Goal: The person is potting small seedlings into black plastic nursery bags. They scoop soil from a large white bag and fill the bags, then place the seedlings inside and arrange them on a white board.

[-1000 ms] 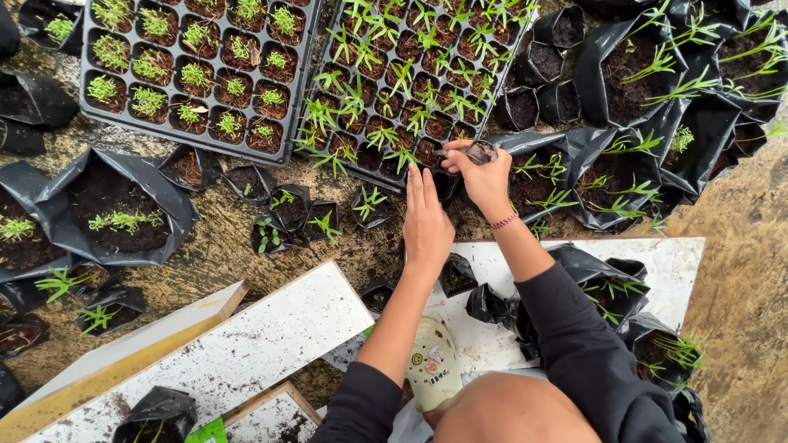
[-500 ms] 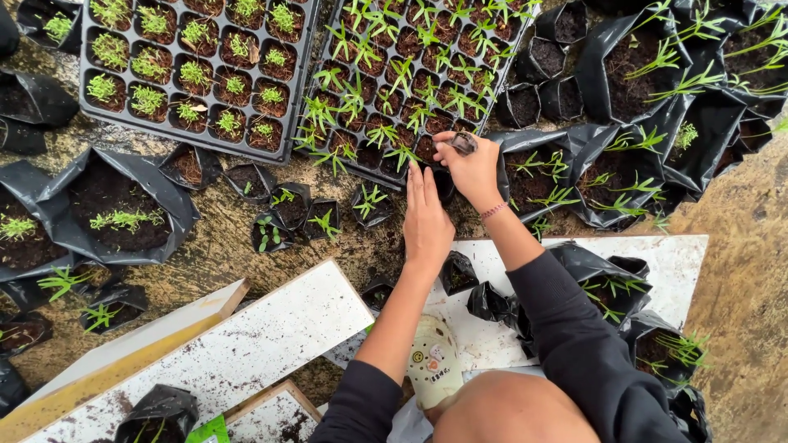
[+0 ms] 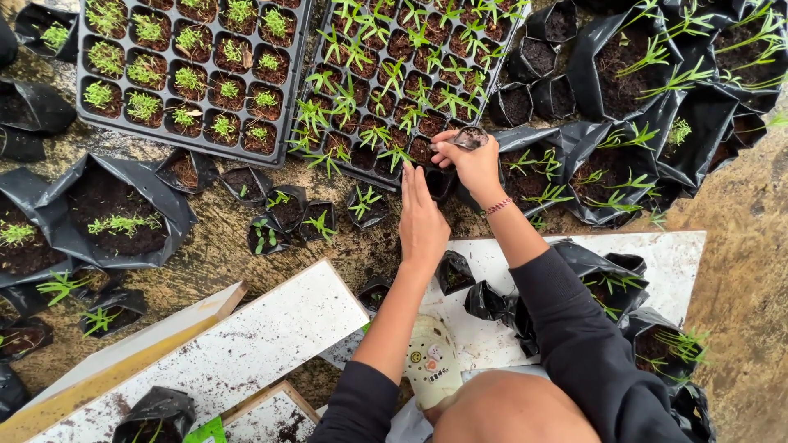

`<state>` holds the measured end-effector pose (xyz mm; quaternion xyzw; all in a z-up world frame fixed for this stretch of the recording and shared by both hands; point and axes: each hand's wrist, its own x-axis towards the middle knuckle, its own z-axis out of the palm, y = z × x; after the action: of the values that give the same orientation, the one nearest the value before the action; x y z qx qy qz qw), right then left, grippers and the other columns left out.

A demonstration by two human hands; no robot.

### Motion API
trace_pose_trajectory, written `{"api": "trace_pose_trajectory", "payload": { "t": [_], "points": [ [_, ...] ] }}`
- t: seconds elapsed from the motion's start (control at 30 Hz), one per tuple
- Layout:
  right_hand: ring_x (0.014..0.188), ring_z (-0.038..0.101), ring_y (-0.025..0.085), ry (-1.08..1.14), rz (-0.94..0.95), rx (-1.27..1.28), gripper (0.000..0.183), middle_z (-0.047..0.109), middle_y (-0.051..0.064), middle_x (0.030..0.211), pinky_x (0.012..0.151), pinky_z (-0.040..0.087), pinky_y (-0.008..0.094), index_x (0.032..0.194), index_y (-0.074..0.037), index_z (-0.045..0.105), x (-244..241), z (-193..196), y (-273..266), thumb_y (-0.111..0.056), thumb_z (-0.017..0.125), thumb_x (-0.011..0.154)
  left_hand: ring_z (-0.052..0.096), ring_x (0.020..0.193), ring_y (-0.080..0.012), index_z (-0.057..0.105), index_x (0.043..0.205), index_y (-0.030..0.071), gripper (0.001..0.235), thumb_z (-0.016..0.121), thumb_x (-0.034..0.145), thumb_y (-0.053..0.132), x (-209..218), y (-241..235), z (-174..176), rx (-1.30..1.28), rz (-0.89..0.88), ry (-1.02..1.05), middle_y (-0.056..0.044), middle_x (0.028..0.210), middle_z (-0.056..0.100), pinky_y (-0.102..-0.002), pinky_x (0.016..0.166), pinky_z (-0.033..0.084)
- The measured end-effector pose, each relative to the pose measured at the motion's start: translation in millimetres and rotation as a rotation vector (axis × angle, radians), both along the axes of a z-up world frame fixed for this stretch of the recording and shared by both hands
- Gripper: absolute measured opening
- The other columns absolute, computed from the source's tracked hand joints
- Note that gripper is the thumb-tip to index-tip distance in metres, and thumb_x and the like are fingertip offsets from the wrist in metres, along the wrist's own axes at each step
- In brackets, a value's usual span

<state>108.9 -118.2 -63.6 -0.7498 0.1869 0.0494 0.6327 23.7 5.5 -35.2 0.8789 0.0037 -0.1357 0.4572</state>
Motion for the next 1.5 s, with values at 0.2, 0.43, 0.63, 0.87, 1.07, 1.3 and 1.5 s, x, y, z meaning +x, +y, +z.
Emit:
{"api": "trace_pose_trajectory", "payload": {
  "t": [0.2, 0.43, 0.63, 0.87, 1.07, 1.3, 1.5],
  "points": [
    [0.064, 0.075, 0.018, -0.011, -0.075, 0.128, 0.015, 0.074, 0.022, 0.081, 0.057, 0.063, 0.024, 0.1, 0.009, 0.074, 0, 10, -1, 0.005, 0.068, 0.087, 0.022, 0.152, -0.0416, 0.019, 0.157, -0.005, 0.071, 0.052, 0.094, -0.008, 3, -1, 3, -0.107, 0.06, 0.084, -0.028, 0.166, 0.013, -0.045, 0.112, 0.043],
    [0.054, 0.072, 0.015, -0.003, -0.066, 0.01, 0.014, 0.072, 0.015, 0.067, 0.054, 0.061, 0.023, 0.1, 0.004, 0.076, -2, 16, 1, 0.004, 0.069, 0.088, 0.033, 0.146, -0.0397, 0.025, 0.156, 0.0, 0.066, 0.052, 0.096, -0.006, 7, -3, 2, -0.257, 0.253, 0.048, -0.024, 0.161, 0.027, -0.048, 0.114, 0.041],
    [0.056, 0.072, 0.012, -0.054, 0.0, -0.129, 0.015, 0.073, 0.012, 0.066, 0.057, 0.058, 0.021, 0.098, -0.005, 0.08, -14, 22, 4, 0.002, 0.071, 0.087, 0.058, 0.125, -0.032, 0.032, 0.153, -0.001, 0.063, 0.058, 0.095, -0.003, 14, -15, -25, -0.208, 0.326, -0.009, -0.019, 0.146, 0.036, -0.046, 0.1, 0.055],
    [0.063, 0.071, 0.012, -0.193, 0.003, -0.203, 0.013, 0.074, 0.013, 0.07, 0.061, 0.057, 0.024, 0.098, -0.002, 0.08, -33, 36, 5, 0.005, 0.071, 0.091, 0.062, 0.108, -0.0372, 0.041, 0.149, 0.005, 0.067, 0.071, 0.09, 0.003, 22, -26, -31, -0.21, 0.411, -0.014, -0.012, 0.121, 0.042, -0.047, 0.08, 0.06],
    [0.063, 0.07, 0.01, -0.212, 0.0, -0.165, 0.013, 0.074, 0.011, 0.07, 0.062, 0.057, 0.023, 0.095, -0.002, 0.08, -37, 45, 3, 0.006, 0.072, 0.088, 0.063, 0.102, -0.0311, 0.053, 0.138, 0.007, 0.051, 0.072, 0.091, 0.004, 20, -27, -30, -0.285, 0.483, 0.039, -0.013, 0.12, 0.045, -0.04, 0.085, 0.059],
    [0.067, 0.073, 0.016, -0.312, -0.021, -0.13, 0.01, 0.075, 0.017, 0.079, 0.065, 0.06, 0.025, 0.096, 0.002, 0.077, -27, 72, -14, 0.006, 0.07, 0.09, 0.067, 0.106, -0.0264, 0.058, 0.135, 0.007, 0.051, 0.075, 0.087, 0.008, 4, -24, -34, -0.659, 0.666, 0.321, -0.017, 0.124, 0.057, -0.04, 0.089, 0.056],
    [0.07, 0.06, 0.018, -0.39, 0.0, -0.208, 0.016, 0.065, 0.013, 0.078, 0.07, 0.053, 0.032, 0.09, -0.001, 0.072, -25, 86, -37, -0.003, 0.06, 0.101, 0.06, 0.122, -0.0339, 0.053, 0.137, 0.002, 0.052, 0.07, 0.088, -0.003, -16, -17, 21, -0.944, 0.704, 0.342, -0.023, 0.133, 0.051, -0.046, 0.102, 0.051]
  ]
}}
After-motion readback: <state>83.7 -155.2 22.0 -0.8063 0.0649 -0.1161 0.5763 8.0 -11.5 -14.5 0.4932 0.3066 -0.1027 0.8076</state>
